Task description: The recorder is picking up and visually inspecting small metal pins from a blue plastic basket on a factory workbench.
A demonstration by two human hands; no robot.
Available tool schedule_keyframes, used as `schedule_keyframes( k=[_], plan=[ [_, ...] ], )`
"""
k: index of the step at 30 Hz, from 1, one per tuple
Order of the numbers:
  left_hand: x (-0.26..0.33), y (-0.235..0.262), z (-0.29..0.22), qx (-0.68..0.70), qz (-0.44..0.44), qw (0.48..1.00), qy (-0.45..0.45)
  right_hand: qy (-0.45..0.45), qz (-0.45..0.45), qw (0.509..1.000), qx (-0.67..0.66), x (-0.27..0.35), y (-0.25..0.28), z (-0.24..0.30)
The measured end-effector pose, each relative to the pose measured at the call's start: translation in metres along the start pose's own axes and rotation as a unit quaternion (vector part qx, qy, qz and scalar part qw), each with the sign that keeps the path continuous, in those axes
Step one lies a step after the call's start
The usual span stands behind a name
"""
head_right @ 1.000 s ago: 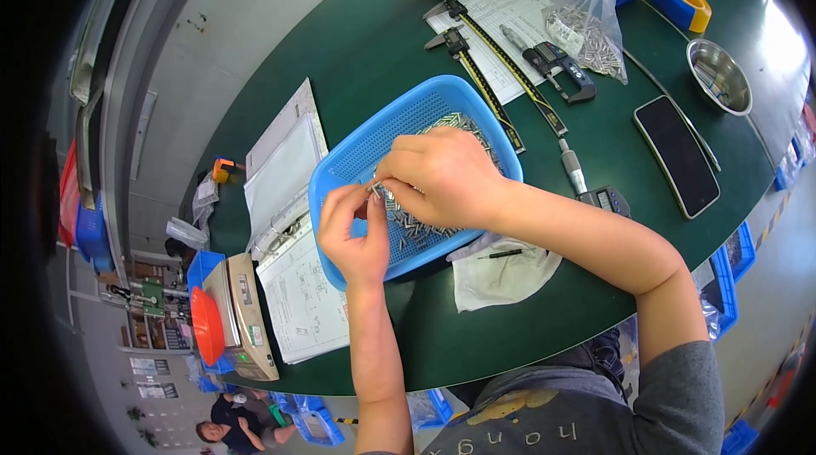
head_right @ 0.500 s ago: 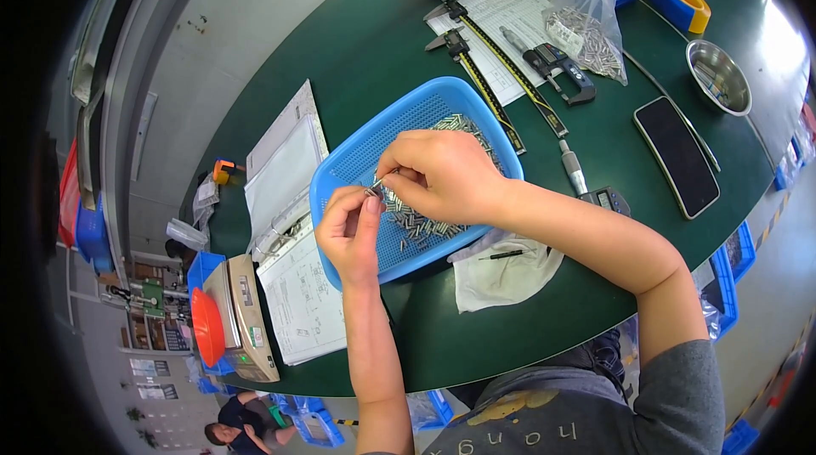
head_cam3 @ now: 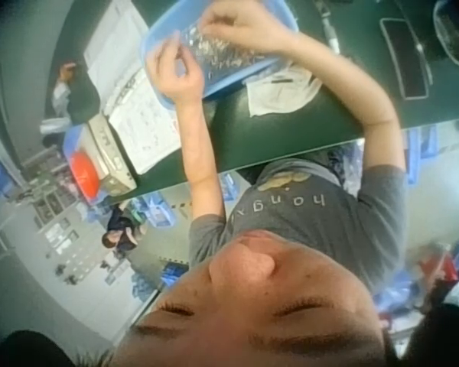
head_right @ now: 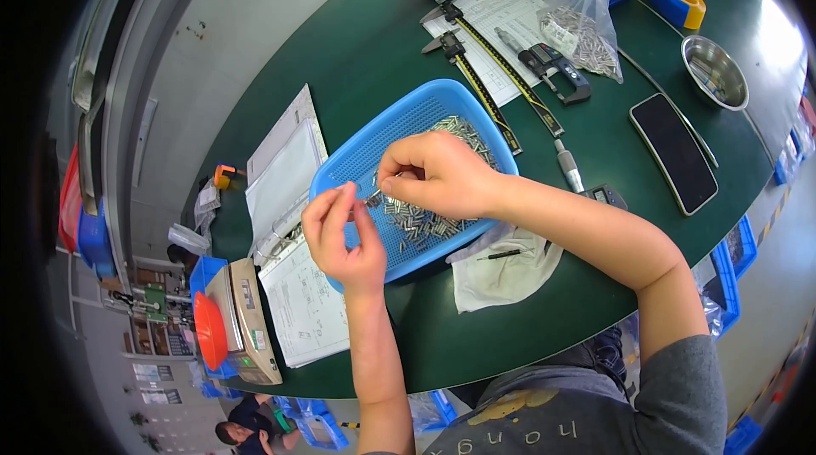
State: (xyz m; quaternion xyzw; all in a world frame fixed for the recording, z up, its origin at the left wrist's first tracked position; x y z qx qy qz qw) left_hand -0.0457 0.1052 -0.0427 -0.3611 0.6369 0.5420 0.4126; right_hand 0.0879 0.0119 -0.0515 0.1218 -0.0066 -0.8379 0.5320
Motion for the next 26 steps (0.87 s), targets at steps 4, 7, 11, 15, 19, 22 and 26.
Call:
schedule_keyframes(
  k=[4,7,11,15,19,22,26],
  plan=[
    [-0.003,-0.002,-0.009,0.004,0.053,0.995,-0.087,-0.039,0.039,0.996,-0.069,0.000,0.001,-0.002],
    [-0.003,-0.006,-0.009,0.014,0.050,0.993,-0.106,-0.052,0.055,0.995,-0.069,-0.001,0.000,-0.005],
    [-0.001,-0.004,-0.008,0.021,0.018,0.996,-0.089,-0.044,0.076,0.994,-0.057,0.000,-0.001,-0.002],
    [0.000,-0.001,-0.007,0.080,0.036,0.996,-0.027,-0.048,0.072,0.994,-0.062,0.001,0.000,-0.002],
    [0.006,0.001,-0.001,0.157,0.026,0.983,0.093,-0.024,0.022,0.999,0.002,0.003,-0.003,0.002],
    [0.010,0.000,0.006,0.293,0.019,0.919,0.263,0.063,-0.061,0.992,0.093,0.003,-0.004,0.004],
    [0.017,0.003,0.016,0.431,0.006,0.802,0.413,0.118,-0.148,0.978,0.092,0.002,-0.004,0.004]
  ],
)
Point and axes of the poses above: each hand's wrist, its own x-axis away from the middle knuckle, its own y-axis out of the back of the hand, z = x × y, the point moved 2 cm from there along -x, towards the middle knuckle, and after that the axes turned 13 degrees about -y, right-handed, at the moved point
